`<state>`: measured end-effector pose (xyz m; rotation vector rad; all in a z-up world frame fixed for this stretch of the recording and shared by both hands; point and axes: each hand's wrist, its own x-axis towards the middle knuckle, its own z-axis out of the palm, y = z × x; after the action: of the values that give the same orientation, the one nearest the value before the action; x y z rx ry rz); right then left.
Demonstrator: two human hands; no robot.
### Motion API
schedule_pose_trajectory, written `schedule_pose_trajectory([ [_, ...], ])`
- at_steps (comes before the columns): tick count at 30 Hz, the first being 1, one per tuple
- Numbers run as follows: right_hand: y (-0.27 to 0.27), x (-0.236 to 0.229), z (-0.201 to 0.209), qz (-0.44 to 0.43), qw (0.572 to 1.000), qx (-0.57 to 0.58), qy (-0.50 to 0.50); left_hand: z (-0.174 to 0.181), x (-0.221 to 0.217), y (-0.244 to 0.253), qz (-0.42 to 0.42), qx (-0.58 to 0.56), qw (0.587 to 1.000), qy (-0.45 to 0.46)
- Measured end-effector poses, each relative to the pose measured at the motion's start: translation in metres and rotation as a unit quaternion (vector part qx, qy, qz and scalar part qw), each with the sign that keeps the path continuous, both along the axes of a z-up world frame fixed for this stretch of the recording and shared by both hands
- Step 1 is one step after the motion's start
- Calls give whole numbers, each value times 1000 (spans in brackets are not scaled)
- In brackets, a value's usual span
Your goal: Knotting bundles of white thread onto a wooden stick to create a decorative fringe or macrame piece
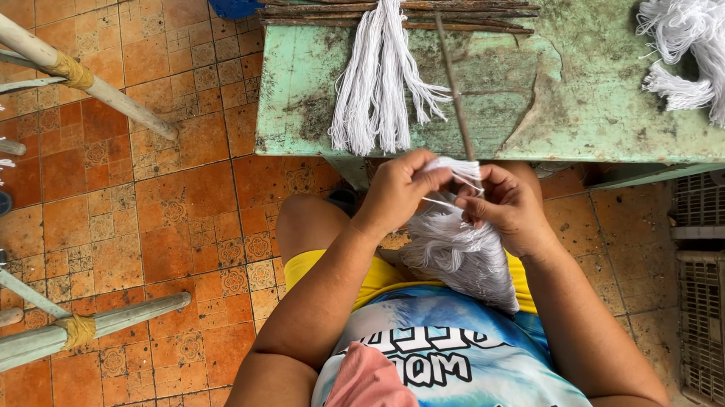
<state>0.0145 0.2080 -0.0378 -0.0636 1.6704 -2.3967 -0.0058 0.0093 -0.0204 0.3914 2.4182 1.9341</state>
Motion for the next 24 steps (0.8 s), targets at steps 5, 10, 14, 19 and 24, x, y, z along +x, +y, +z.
schedule_pose_trajectory([
  [5,-2,3,25,62,998,-15,19,13,0,-5,-14,32,999,-41],
  [10,5,-21,44,49,993,5,107,46,15,-38,-169,-66,983,-2],
  [14,18,-38,14,86,982,-168,-17,34,4,-112,-161,-102,976,-107],
  [19,22,-41,24,153,946,-283,43,76,-64,-190,35,-387,901,-191],
  [24,10,-46,13,129,962,-239,16,102,-216,-142,154,-368,914,-70],
])
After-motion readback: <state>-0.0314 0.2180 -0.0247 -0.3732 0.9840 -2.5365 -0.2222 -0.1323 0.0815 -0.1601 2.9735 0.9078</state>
